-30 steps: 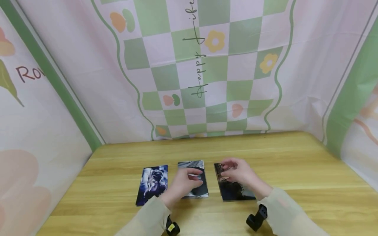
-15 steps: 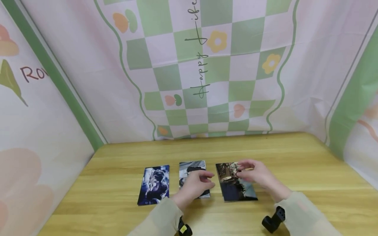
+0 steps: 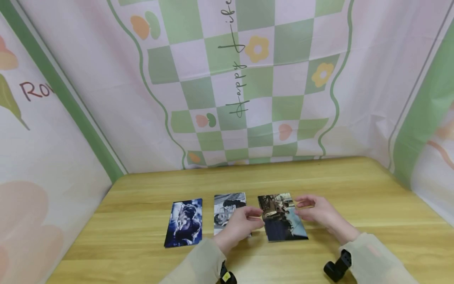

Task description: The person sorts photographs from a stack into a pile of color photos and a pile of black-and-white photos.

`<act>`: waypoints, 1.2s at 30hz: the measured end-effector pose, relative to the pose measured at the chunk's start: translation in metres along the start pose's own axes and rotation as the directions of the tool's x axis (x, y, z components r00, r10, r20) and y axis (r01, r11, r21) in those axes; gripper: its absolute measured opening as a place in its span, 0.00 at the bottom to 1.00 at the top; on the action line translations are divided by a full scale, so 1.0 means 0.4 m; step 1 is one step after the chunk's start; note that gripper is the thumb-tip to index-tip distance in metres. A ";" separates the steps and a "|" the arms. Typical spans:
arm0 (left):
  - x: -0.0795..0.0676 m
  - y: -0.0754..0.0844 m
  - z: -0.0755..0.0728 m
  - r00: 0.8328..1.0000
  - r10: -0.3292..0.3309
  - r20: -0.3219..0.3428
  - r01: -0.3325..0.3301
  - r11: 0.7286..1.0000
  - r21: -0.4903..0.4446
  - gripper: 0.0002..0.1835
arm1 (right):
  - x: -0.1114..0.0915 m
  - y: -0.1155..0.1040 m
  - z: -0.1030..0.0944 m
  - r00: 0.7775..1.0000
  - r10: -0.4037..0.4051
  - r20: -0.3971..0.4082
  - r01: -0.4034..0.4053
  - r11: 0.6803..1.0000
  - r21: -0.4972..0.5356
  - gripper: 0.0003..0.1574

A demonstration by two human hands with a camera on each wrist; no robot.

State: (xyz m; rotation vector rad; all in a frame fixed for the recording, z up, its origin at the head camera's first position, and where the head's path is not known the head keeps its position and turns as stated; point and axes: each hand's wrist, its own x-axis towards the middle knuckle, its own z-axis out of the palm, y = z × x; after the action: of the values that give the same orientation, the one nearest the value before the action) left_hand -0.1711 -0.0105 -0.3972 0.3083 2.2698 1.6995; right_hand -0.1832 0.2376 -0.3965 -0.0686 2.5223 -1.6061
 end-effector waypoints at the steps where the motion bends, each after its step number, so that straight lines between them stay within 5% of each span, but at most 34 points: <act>1: 0.000 0.001 0.003 1.000 0.004 0.002 -0.004 1.000 -0.002 0.18 | 0.000 0.002 -0.001 1.000 0.007 0.001 -0.007 1.000 0.003 0.33; 36: 0.009 -0.017 0.023 1.000 0.002 0.028 -0.003 0.999 0.033 0.15 | -0.007 0.023 -0.001 0.998 0.016 0.063 -0.016 1.000 0.001 0.32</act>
State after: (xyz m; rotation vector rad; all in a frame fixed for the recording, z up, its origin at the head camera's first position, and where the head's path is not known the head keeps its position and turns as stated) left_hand -0.1710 -0.0029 -0.4067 0.3399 2.2807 1.6502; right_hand -0.1800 0.2421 -0.4042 -0.0970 2.4685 -1.5746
